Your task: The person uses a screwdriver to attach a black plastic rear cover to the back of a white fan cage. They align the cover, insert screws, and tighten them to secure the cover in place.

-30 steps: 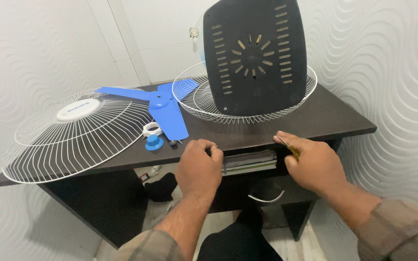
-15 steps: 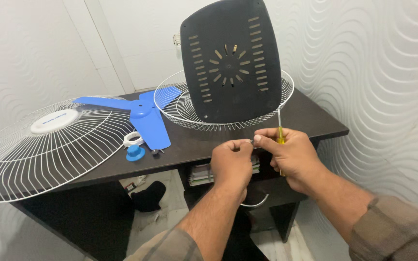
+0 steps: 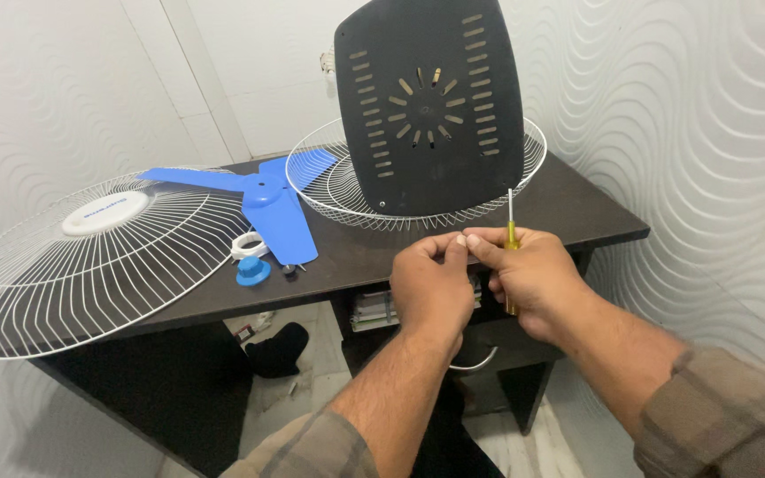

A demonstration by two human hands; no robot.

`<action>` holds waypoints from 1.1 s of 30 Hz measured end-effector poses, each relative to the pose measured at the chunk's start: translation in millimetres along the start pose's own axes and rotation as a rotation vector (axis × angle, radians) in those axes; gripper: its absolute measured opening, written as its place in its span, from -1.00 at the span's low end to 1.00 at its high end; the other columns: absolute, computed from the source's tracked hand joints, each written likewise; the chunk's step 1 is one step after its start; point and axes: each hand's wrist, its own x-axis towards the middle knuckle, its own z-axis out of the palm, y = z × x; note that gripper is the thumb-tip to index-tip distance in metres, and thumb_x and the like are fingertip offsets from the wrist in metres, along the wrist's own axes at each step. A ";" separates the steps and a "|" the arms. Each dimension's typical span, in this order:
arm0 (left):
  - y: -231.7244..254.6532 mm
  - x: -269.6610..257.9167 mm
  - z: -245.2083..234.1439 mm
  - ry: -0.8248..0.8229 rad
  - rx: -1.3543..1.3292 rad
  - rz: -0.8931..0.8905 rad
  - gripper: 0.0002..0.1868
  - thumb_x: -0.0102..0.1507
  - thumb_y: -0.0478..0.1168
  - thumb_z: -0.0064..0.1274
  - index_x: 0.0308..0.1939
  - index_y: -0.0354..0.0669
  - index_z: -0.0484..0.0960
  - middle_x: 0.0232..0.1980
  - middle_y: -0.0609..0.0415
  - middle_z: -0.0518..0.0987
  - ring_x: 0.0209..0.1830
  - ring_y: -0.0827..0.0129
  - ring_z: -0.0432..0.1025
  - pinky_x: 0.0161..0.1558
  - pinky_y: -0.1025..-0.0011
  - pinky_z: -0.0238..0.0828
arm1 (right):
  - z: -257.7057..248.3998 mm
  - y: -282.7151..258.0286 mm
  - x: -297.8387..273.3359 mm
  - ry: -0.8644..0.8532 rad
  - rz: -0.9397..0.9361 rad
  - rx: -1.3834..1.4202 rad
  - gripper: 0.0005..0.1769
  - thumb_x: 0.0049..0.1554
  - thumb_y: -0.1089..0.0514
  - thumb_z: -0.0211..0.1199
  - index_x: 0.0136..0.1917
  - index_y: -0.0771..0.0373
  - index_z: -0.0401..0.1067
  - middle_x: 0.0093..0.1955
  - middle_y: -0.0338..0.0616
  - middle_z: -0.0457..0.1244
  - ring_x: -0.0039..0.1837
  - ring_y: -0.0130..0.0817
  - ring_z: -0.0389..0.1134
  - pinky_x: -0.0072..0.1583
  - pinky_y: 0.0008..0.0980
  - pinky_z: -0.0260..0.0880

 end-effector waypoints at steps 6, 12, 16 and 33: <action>-3.1 1.9 -6.2 -0.109 -0.031 0.101 -0.72 0.29 -0.25 -0.04 -0.01 -0.13 0.74 0.00 0.03 0.73 -0.01 0.39 0.60 0.03 0.38 0.49 | 1.3 4.8 10.2 0.006 -0.027 0.070 -0.79 0.12 0.20 0.35 0.05 0.23 0.58 -0.20 -0.28 0.37 -0.35 -0.59 0.13 -0.29 -0.54 0.21; -22.8 22.6 -11.6 -0.098 0.301 0.329 -0.62 0.25 -0.25 0.11 0.16 -0.07 0.64 0.21 0.01 0.54 0.13 0.28 0.46 0.11 0.33 0.39 | 4.7 5.8 9.7 0.140 -0.125 0.094 -0.82 0.14 0.24 0.33 0.05 0.24 0.55 -0.20 -0.26 0.36 -0.36 -0.58 0.15 -0.30 -0.53 0.17; -33.5 44.8 -25.1 0.157 0.133 0.349 -0.28 0.16 -0.31 0.22 0.37 -0.17 0.27 0.16 0.02 0.56 0.06 0.31 0.47 0.12 0.32 0.39 | 1.1 -4.4 14.4 0.221 -0.202 0.166 -0.83 0.12 0.23 0.37 0.03 0.21 0.53 -0.21 -0.32 0.34 -0.39 -0.58 0.15 -0.33 -0.54 0.18; -20.2 62.0 -65.4 -0.237 -0.073 0.034 0.01 0.16 -0.44 0.04 0.61 0.18 -0.08 0.30 -0.14 0.53 0.11 0.34 0.53 0.12 0.38 0.45 | -3.8 -22.4 23.4 0.303 -0.209 0.122 -0.83 0.13 0.20 0.39 0.02 0.16 0.54 -0.24 -0.33 0.29 -0.37 -0.56 0.15 -0.34 -0.52 0.18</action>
